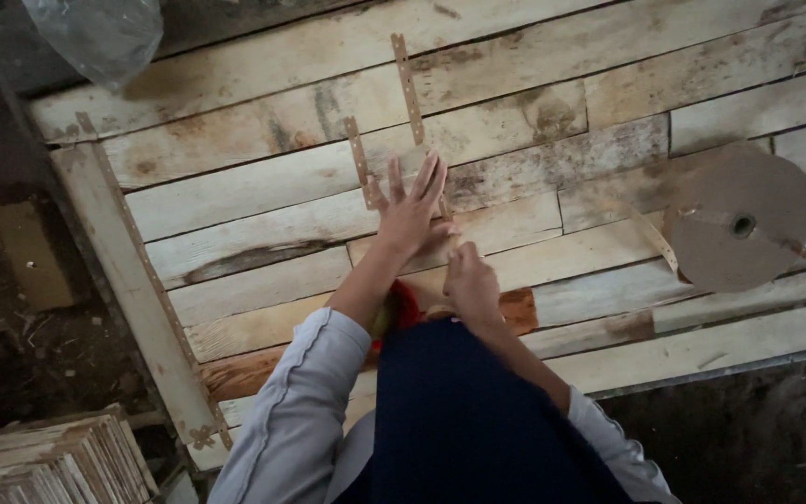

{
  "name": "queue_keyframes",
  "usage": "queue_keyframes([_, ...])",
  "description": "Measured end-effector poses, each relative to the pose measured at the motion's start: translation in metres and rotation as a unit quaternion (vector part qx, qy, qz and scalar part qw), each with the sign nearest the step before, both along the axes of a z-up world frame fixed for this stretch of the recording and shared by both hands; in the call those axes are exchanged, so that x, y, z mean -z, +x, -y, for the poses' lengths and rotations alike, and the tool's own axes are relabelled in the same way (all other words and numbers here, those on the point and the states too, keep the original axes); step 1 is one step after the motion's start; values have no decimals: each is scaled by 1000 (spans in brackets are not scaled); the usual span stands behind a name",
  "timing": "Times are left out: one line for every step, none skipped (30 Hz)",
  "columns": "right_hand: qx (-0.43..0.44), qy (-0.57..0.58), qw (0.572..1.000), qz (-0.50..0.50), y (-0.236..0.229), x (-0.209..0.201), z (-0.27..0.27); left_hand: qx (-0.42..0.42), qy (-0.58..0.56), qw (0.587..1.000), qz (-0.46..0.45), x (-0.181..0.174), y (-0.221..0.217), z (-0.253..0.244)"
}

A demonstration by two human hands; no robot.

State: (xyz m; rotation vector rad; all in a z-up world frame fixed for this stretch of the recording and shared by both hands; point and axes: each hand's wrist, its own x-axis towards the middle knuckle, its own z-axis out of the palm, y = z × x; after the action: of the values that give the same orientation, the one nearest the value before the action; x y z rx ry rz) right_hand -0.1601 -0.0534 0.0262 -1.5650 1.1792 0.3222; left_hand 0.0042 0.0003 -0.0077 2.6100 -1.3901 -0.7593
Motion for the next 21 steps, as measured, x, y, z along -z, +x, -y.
queue_keyframes([-150, -227, 961, -42, -4, 21, -12, -4, 2, 1000, -22, 2, 1, 1])
queue_keyframes([-288, -438, 848, -80, -6, 43, -23, -7, 2, 999, -43, 4, 4, 3])
queue_keyframes([-288, -440, 847, -79, 1, 13, -28, -8, 0, 999, -42, -5, 3, 3])
queue_keyframes([-315, -258, 910, -76, 9, -17, -34, -18, -10, 998, -65, -15, 3, 2])
queue_keyframes([-331, -67, 939, -71, 16, -48, -41, -28, -21, 995, -88, -24, 3, 1])
queue_keyframes([-330, -68, 939, -70, 13, -41, -30, -28, -23, 996, -86, -25, 3, 2])
queue_keyframes([-290, -373, 879, -59, 10, -35, -18, -27, -7, 996, -83, -27, 4, 2])
queue_keyframes([-219, -640, 735, -47, 5, -29, -7, -26, 9, 996, -81, -29, 2, 3])
queue_keyframes([-219, -641, 734, -47, 12, -13, 17, -26, 8, 996, -82, -21, 2, 3])
queue_keyframes([-178, -549, 816, 31, 19, 3, 40, -31, 3, 997, -66, -13, 1, 2])
queue_keyframes([-133, -445, 879, 108, 26, 19, 63, -36, -3, 998, -51, -6, 0, 1])
queue_keyframes([-132, -449, 877, 112, 38, 22, 61, -36, -7, 998, -47, -8, 0, 2])
queue_keyframes([-139, -456, 874, 97, 51, 25, 59, -53, -36, 997, -39, -10, 1, 3])
queue_keyframes([-147, -458, 873, 80, 61, 28, 54, -69, -62, 995, -35, -11, -1, 0])
queue_keyframes([-147, -459, 873, 81, 69, 28, 57, -69, -63, 995, -34, -8, -1, 1])
queue_keyframes([-144, -480, 862, 78, 76, 29, 59, -65, -61, 996, -19, -5, -2, 1])
queue_keyframes([-141, -502, 850, 75, 83, 31, 61, -60, -59, 996, -5, 0, -3, 0])
queue_keyframes([-145, -497, 852, 73, 91, 28, 64, -63, -54, 997, -9, -8, -2, -1])
queue_keyframes([-134, -488, 858, 87, 99, 26, 67, -60, -56, 996, -26, -16, -1, -1])
queue_keyframes([-122, -482, 861, 104, 111, 23, 73, -56, -62, 996, -41, -24, 3, 1])
queue_keyframes([-123, -481, 862, 104, 116, 30, 79, -58, -61, 996, -41, -31, 5, 3])
